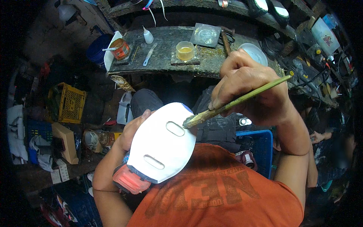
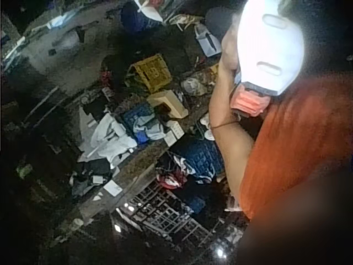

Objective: The person paints the sole of a sneaker with a brush, repeatedly dipping the brush into a small container of yellowish liquid. They rotate the shoe to cover different areas of the sole and then place the shoe on a shelf before picking up another shoe to continue painting.

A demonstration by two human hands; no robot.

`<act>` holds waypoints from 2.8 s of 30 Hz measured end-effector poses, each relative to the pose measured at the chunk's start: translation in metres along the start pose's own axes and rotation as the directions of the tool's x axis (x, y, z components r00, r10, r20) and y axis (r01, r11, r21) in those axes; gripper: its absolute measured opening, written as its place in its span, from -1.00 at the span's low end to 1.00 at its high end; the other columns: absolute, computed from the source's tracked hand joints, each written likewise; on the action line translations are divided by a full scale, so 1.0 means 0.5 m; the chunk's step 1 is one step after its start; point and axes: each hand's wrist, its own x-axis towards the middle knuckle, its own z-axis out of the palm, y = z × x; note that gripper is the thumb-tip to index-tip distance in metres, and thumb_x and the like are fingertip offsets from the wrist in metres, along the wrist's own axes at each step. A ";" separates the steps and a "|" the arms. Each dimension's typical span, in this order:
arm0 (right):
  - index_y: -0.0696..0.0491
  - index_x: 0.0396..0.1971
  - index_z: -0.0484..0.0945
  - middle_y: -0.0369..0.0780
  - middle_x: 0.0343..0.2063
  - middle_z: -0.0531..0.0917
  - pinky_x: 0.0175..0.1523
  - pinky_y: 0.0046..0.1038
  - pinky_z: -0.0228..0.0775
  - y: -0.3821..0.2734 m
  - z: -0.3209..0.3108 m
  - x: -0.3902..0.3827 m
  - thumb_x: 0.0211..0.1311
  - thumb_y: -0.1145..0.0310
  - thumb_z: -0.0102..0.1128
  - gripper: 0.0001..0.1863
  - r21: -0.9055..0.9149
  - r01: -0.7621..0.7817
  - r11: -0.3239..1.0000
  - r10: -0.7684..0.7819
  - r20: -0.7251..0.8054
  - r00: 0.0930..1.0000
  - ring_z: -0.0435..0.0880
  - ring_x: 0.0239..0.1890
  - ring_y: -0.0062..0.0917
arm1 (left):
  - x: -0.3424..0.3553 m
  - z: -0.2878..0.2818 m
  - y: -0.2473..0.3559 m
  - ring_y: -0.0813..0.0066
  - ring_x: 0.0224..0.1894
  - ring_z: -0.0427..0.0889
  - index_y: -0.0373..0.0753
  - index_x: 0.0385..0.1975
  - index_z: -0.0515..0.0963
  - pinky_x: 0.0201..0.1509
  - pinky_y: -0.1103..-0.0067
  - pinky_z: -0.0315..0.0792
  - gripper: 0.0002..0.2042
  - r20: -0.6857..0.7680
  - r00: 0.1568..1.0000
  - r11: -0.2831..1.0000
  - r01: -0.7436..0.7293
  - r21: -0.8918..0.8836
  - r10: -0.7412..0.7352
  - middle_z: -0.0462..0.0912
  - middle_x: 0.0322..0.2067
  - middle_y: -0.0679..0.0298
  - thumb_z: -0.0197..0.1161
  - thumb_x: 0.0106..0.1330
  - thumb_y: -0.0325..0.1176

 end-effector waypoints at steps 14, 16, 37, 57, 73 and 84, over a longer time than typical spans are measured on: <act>-0.04 -0.40 0.68 -0.34 -0.45 0.76 -0.14 -0.41 0.25 -0.055 -0.022 -0.020 0.09 0.24 0.39 -0.85 -0.027 -0.104 0.994 0.107 0.131 0.986 0.48 -0.35 -0.54 | 0.020 0.010 -0.009 0.03 0.06 0.68 -0.42 0.34 0.26 0.13 0.27 0.63 -0.32 -0.002 0.975 0.806 0.182 -0.563 -0.221 0.59 0.10 -0.12 -0.39 0.59 0.10; -0.02 -0.36 0.68 -0.33 -0.47 0.76 -0.14 -0.42 0.25 -0.053 -0.018 -0.024 0.09 0.27 0.41 -0.84 -0.055 -0.118 0.991 0.115 -0.052 0.992 0.48 -0.35 -0.55 | 0.024 0.012 -0.008 0.03 0.08 0.67 -0.42 0.34 0.26 0.15 0.25 0.61 -0.32 0.026 0.981 0.779 0.168 -0.604 -0.191 0.57 0.12 -0.13 -0.36 0.58 0.12; -0.11 -0.24 0.71 -0.44 -0.35 0.70 -0.14 -0.43 0.22 -0.040 -0.009 -0.028 -0.04 0.41 0.52 -0.70 -0.273 -0.184 0.944 0.155 -0.126 0.980 0.55 -0.33 -0.52 | 0.023 0.004 0.001 -0.02 0.25 0.50 -0.34 0.39 0.23 0.33 0.16 0.41 -0.28 -0.008 0.996 0.917 0.079 -0.390 -0.089 0.42 0.27 -0.11 -0.31 0.52 0.18; 0.19 -0.07 0.51 -0.14 -0.32 0.73 -0.21 -0.51 0.60 -0.079 0.118 -0.017 0.27 0.49 0.33 -0.72 0.588 -0.136 0.797 0.556 -0.627 0.546 0.73 -0.34 -0.54 | 0.126 0.113 0.019 0.23 0.28 0.45 -0.27 0.43 0.07 0.34 0.28 0.36 0.00 -0.378 0.634 0.717 -0.684 0.134 0.675 0.38 0.27 0.06 0.20 0.20 0.39; 0.23 -0.14 0.61 -0.09 -0.34 0.73 -0.24 -0.44 0.62 -0.074 0.154 -0.003 0.09 0.61 0.45 -0.69 0.177 -0.133 0.975 0.216 -0.627 0.749 0.77 -0.33 -0.39 | 0.127 0.140 0.005 0.27 0.24 0.47 -0.27 0.45 0.00 0.30 0.31 0.40 -0.01 -0.451 0.572 0.700 -0.688 0.192 0.685 0.38 0.23 0.07 0.08 0.26 0.41; 0.21 -0.13 0.57 -0.10 -0.37 0.73 -0.30 -0.40 0.61 -0.058 0.147 -0.006 0.05 0.64 0.46 -0.65 0.109 -0.055 0.993 0.106 -0.545 0.832 0.77 -0.39 -0.32 | 0.122 0.144 0.022 0.27 0.21 0.48 -0.31 0.43 0.02 0.27 0.33 0.41 -0.07 -0.455 0.611 0.740 -0.645 0.188 0.648 0.39 0.20 0.05 -0.06 0.34 0.41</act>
